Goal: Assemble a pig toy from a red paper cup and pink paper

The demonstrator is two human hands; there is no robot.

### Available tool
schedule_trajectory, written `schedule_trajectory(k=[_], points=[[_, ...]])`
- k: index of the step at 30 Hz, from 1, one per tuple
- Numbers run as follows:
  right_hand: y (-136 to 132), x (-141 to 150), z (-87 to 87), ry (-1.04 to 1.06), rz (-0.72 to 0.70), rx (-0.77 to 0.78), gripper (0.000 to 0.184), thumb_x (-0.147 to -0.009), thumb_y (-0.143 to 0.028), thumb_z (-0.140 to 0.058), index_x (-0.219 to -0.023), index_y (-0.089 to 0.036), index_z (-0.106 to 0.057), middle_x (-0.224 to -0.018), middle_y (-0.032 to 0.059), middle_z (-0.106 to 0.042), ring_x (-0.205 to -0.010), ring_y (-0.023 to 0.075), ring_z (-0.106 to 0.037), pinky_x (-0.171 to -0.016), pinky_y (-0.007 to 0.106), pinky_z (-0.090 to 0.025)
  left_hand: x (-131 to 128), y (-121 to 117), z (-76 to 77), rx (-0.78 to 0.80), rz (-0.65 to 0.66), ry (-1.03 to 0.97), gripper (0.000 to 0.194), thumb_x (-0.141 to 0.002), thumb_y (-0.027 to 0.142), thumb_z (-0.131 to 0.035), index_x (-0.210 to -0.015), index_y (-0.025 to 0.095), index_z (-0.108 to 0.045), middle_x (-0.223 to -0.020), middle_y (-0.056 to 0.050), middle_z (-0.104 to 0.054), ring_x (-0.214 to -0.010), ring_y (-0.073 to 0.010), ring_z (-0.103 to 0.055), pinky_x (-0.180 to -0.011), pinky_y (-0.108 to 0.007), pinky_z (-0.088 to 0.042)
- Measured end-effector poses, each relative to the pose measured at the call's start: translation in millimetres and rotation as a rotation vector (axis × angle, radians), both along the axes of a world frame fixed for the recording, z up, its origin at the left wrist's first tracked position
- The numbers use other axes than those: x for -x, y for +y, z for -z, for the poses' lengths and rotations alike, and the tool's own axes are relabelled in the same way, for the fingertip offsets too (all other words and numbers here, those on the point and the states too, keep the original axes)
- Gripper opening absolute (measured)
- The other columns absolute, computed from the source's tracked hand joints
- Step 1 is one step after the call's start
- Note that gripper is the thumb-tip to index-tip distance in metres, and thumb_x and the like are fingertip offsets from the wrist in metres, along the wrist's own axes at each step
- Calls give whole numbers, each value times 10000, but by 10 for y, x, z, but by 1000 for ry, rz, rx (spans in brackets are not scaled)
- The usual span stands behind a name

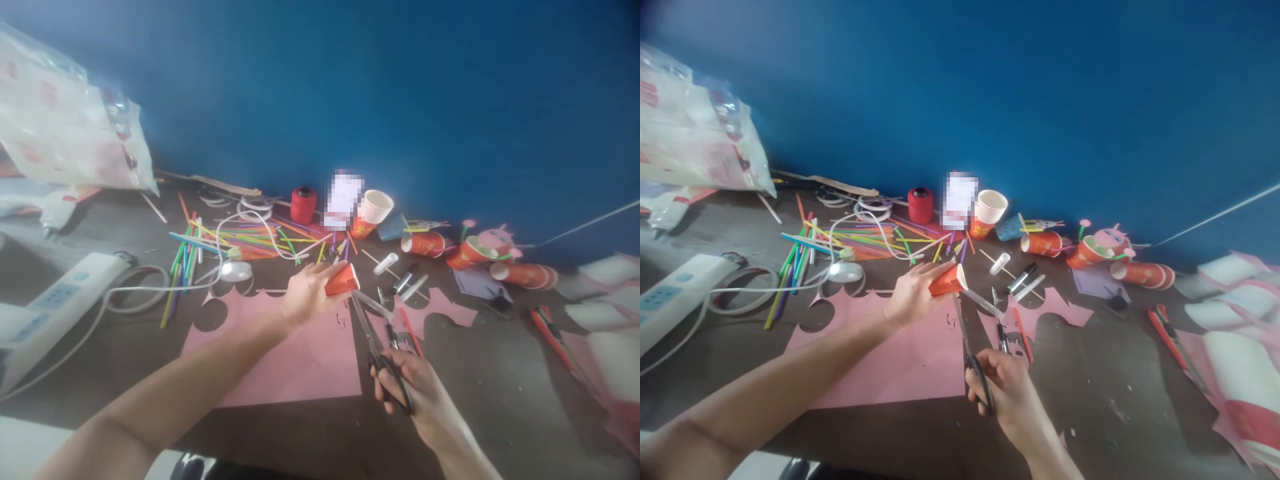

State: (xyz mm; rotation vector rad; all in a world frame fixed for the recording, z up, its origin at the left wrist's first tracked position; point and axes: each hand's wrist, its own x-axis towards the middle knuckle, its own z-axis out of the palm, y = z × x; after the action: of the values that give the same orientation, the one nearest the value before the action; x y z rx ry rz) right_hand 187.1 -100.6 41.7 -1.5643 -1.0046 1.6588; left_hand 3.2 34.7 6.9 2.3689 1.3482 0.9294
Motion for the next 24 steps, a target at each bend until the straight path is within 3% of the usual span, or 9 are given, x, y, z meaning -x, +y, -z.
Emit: schedule_trajectory(k=[12, 24], points=[[18, -1, -46, -125, 50, 32, 397, -617, -506, -734, -631, -143, -575, -477, -27, -538, -370, 54, -429, -357, 172, -327, 17, -20, -65, -136, 33, 222, 511, -830, 462, -545, -1296, 264, -482, -1059, -71, -627, -923, -223, -559, -709, -314, -481], [-56, 56, 84, -24, 108, 6, 433, -727, -560, -632, -680, -133, -568, -473, -9, -569, -332, 59, -443, -339, 173, -303, -4, -47, -101, -148, 33, 338, 505, -819, 280, -583, -1307, 291, -453, -1066, -84, -593, -950, -249, -529, -745, -368, -484]])
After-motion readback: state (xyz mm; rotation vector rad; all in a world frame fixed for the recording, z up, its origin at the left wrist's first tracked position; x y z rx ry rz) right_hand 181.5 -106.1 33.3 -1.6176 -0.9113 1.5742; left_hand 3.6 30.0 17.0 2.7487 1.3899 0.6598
